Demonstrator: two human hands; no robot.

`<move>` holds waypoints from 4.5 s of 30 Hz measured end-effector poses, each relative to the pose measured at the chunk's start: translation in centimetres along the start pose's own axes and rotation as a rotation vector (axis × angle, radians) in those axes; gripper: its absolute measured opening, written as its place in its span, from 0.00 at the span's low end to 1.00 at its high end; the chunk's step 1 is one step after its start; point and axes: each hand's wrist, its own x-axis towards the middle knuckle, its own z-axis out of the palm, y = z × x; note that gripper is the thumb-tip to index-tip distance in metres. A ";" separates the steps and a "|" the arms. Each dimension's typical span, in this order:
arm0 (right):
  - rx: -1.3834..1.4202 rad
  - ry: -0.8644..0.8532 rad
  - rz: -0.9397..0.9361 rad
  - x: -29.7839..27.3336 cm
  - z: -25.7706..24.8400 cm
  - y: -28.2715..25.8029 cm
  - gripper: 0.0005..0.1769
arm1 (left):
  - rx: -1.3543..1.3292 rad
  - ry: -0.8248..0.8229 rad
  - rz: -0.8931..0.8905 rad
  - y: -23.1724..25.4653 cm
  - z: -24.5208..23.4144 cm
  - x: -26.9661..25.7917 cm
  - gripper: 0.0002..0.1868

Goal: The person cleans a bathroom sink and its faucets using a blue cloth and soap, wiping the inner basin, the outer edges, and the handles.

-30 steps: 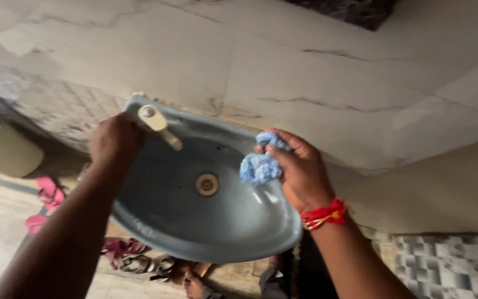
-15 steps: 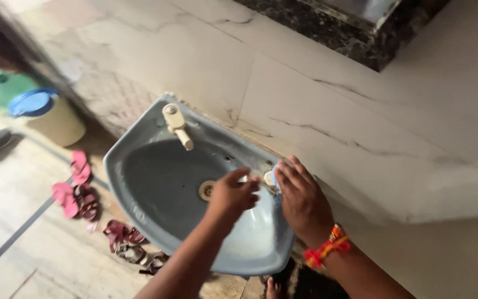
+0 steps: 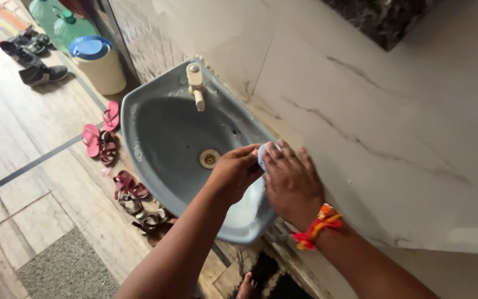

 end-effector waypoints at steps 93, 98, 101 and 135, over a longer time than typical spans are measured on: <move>0.462 0.199 0.546 2.3 1.2 1.3 0.14 | 2.110 -0.402 0.546 9.3 5.7 0.9 0.19; 0.353 0.225 0.369 2.7 1.8 3.0 0.09 | 2.094 -0.412 0.525 9.5 5.6 0.9 0.21; 0.445 0.155 0.410 2.1 1.0 1.7 0.07 | 2.104 -0.416 0.520 9.5 5.9 1.2 0.20; 0.285 0.345 0.464 1.3 1.8 -0.6 0.06 | 2.117 -0.341 0.545 9.4 4.9 1.0 0.21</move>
